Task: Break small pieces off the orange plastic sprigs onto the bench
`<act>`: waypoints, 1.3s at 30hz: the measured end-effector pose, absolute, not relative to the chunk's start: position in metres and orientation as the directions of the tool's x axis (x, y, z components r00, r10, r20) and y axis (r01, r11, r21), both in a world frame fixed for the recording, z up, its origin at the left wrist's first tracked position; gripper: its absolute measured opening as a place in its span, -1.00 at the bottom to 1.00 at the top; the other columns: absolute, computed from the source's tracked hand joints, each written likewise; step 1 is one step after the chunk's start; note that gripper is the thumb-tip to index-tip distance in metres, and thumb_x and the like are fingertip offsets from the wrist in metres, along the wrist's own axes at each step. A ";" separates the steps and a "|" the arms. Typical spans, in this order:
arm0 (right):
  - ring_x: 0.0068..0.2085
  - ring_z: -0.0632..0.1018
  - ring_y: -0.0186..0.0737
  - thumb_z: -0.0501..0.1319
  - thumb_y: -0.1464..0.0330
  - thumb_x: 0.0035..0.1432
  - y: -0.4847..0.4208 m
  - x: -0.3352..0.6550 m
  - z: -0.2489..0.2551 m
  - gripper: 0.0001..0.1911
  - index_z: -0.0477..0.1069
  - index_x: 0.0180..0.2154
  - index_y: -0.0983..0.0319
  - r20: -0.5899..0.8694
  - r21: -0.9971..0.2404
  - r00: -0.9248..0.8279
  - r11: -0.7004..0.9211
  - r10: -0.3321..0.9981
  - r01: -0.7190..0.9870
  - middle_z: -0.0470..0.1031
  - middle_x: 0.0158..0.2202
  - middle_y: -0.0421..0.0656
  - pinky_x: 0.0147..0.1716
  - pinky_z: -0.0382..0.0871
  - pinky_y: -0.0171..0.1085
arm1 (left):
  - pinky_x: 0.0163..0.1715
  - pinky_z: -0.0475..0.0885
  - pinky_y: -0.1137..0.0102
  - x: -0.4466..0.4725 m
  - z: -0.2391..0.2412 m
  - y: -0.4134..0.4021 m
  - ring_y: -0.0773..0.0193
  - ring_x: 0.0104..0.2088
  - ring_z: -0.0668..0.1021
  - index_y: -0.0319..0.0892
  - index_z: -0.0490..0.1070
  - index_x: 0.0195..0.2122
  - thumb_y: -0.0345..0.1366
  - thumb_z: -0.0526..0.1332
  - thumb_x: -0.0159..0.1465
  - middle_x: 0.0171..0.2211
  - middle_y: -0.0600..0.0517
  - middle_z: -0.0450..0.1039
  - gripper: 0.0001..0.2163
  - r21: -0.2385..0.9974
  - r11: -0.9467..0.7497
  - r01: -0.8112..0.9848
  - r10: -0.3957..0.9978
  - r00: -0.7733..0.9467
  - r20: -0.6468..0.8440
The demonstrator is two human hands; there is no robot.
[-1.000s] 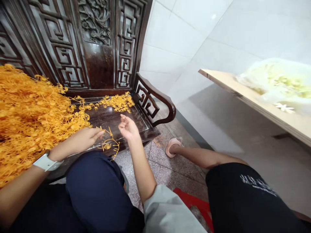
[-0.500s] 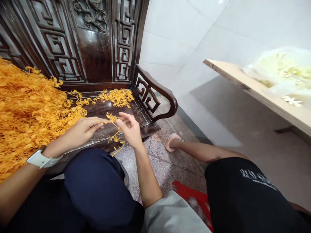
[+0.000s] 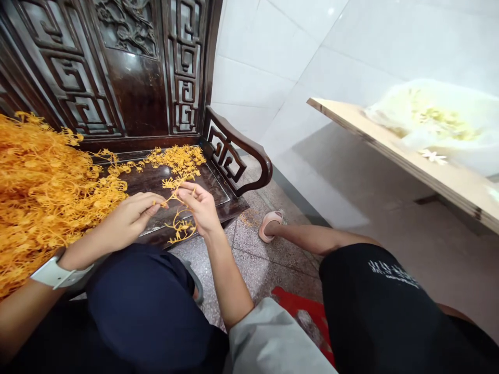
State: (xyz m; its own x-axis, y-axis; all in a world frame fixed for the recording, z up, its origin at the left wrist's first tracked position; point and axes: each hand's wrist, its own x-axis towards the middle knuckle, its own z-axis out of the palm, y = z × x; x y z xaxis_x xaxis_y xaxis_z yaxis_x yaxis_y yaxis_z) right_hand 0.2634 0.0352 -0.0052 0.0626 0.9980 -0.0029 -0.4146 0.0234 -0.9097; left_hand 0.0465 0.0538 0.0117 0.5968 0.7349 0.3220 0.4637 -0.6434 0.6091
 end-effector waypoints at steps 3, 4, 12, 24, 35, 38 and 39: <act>-0.17 0.68 -0.24 0.51 0.32 0.17 0.032 0.256 0.002 -0.77 0.67 -0.11 0.14 0.104 -0.937 0.210 0.166 0.972 -0.308 0.72 -0.20 -0.16 -0.04 0.58 -0.21 | 0.14 0.51 0.03 0.054 0.016 0.050 -0.06 0.02 0.68 -0.13 0.53 0.18 -0.03 0.14 0.55 0.05 -0.15 0.69 -0.63 0.687 -0.549 0.475 0.788 0.568 0.237; -0.15 0.68 -0.22 0.49 0.30 0.20 0.029 0.252 0.004 -0.80 0.67 -0.11 0.13 0.141 -0.942 0.234 0.203 0.962 -0.267 0.72 -0.18 -0.16 -0.01 0.58 -0.19 | 0.11 0.52 0.07 0.057 0.018 0.048 -0.04 0.02 0.69 -0.13 0.47 0.27 0.00 0.18 0.54 0.07 -0.15 0.69 -0.58 0.736 -0.508 0.447 0.804 0.552 0.219; -0.01 0.65 -0.11 0.39 0.25 0.29 0.000 0.223 0.000 -0.80 0.70 -0.07 0.10 0.147 -0.931 0.182 0.198 0.972 -0.306 0.69 -0.08 -0.12 0.14 0.52 -0.08 | 0.20 0.47 0.18 0.059 0.021 0.046 -0.02 0.18 0.65 -0.18 0.50 0.29 -0.11 0.15 0.56 0.24 -0.20 0.61 -0.60 0.796 -0.505 0.333 0.805 0.514 0.295; 0.09 0.55 -0.10 0.43 0.23 0.34 -0.007 0.233 0.025 -0.65 0.58 0.14 0.02 0.414 -0.904 0.126 0.390 0.902 0.177 0.59 0.09 -0.12 0.23 0.42 -0.06 | -0.41 0.24 0.35 0.046 0.030 0.042 0.22 -0.48 0.54 -0.14 0.68 0.01 -0.14 0.12 0.53 -0.35 -0.04 0.69 -0.66 0.610 -0.492 0.621 0.870 0.356 0.340; -0.19 0.59 -0.24 0.42 0.12 0.35 0.002 0.237 0.018 -0.75 0.63 -0.17 0.18 0.260 -0.965 0.009 0.260 0.966 -0.037 0.64 -0.20 -0.17 -0.04 0.50 -0.20 | -0.40 0.34 0.32 0.051 0.026 0.028 0.09 -0.39 0.60 -0.06 0.39 0.51 -0.21 0.13 0.53 -0.29 -0.07 0.66 -0.47 0.337 -0.623 0.706 0.769 0.473 0.430; -0.27 0.52 -0.28 0.42 0.08 0.32 0.001 0.237 0.017 -0.70 0.62 -0.25 0.19 0.185 -0.975 0.053 0.190 0.981 -0.112 0.59 -0.29 -0.20 -0.14 0.47 -0.24 | -0.30 0.48 0.24 0.055 0.023 0.022 -0.02 -0.24 0.62 -0.07 0.34 0.54 -0.27 0.16 0.49 -0.23 -0.12 0.58 -0.41 0.294 -0.652 0.699 0.747 0.527 0.404; -0.29 0.50 -0.28 0.44 0.07 0.30 0.001 0.238 0.016 -0.68 0.61 -0.27 0.19 0.159 -0.975 0.059 0.166 0.986 -0.147 0.58 -0.31 -0.20 -0.17 0.46 -0.25 | -0.22 0.54 0.19 0.056 0.023 0.022 -0.05 -0.18 0.61 -0.07 0.34 0.54 -0.28 0.17 0.47 -0.19 -0.14 0.56 -0.40 0.329 -0.659 0.676 0.746 0.529 0.405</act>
State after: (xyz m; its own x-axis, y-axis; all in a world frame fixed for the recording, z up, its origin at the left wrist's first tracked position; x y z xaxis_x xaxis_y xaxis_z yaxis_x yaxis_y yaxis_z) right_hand 0.2377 0.0011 0.0160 0.0593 0.9855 0.1587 -0.1465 0.1658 -0.9752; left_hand 0.0565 0.0220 0.0229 0.5290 0.7456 0.4052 0.6763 -0.6589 0.3294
